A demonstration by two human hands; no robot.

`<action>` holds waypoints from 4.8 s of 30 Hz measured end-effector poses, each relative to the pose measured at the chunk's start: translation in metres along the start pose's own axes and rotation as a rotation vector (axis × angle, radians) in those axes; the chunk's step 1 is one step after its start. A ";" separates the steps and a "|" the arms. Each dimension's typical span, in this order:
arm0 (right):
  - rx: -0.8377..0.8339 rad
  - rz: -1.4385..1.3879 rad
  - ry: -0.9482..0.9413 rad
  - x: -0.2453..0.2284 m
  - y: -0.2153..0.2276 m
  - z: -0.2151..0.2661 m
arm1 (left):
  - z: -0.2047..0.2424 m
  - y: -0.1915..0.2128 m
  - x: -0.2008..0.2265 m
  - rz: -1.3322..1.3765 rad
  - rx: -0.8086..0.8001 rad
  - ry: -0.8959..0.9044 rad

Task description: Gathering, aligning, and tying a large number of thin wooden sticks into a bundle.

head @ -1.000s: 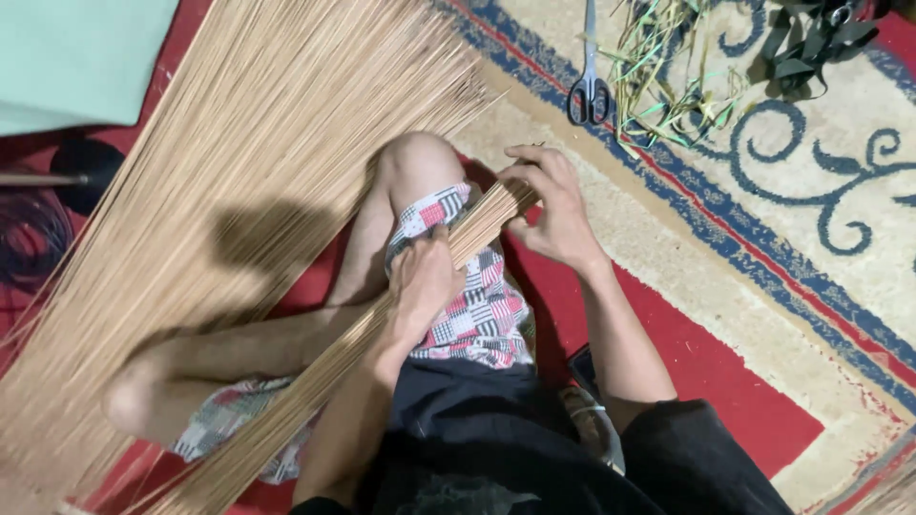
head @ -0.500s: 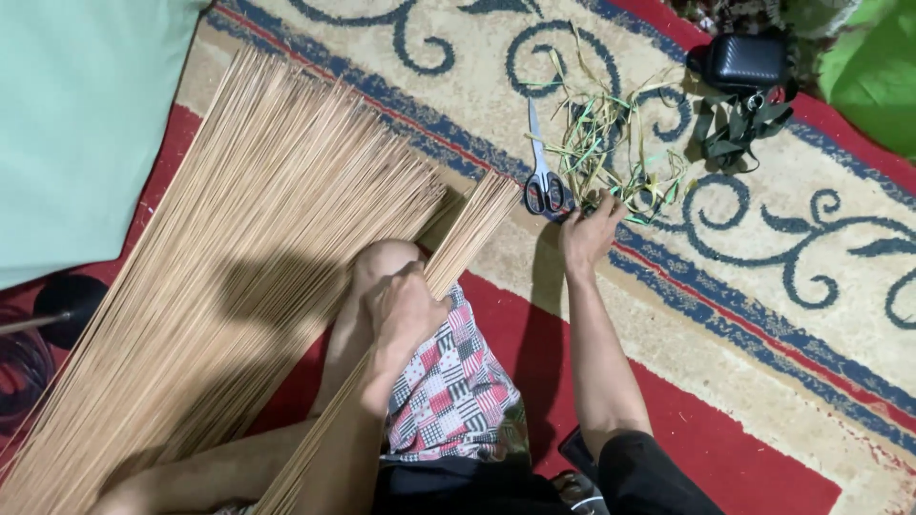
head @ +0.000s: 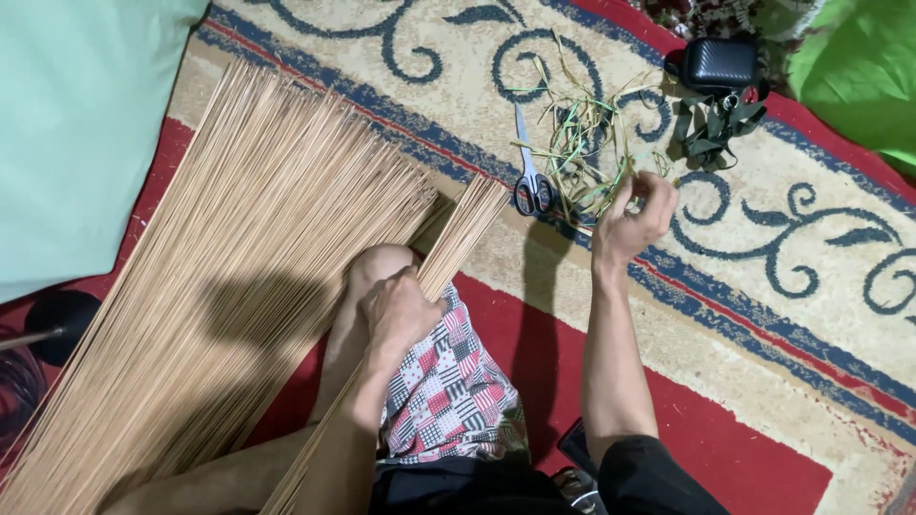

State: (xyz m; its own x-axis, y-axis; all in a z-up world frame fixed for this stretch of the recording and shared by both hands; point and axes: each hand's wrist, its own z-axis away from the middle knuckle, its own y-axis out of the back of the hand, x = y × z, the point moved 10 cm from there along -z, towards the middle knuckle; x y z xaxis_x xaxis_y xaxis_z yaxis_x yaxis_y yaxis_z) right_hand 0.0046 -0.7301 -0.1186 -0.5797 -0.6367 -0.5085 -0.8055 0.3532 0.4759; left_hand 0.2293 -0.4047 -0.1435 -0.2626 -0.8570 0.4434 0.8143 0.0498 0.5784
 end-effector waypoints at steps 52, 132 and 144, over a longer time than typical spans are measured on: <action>-0.079 0.132 -0.181 0.075 -0.017 0.100 | 0.002 -0.001 0.000 -0.011 -0.041 0.040; -0.460 0.376 -0.016 -0.043 -0.101 0.160 | -0.001 -0.006 -0.020 0.063 0.037 -0.043; -0.529 0.446 0.013 -0.060 -0.114 0.154 | 0.004 -0.008 -0.024 0.081 0.047 -0.047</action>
State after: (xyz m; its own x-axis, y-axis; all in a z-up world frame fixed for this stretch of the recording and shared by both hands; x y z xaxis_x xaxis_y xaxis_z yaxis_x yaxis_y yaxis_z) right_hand 0.1121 -0.6263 -0.2532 -0.8373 -0.5176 -0.1762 -0.3202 0.2030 0.9253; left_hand 0.2265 -0.3829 -0.1560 -0.2223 -0.8241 0.5210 0.8091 0.1423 0.5702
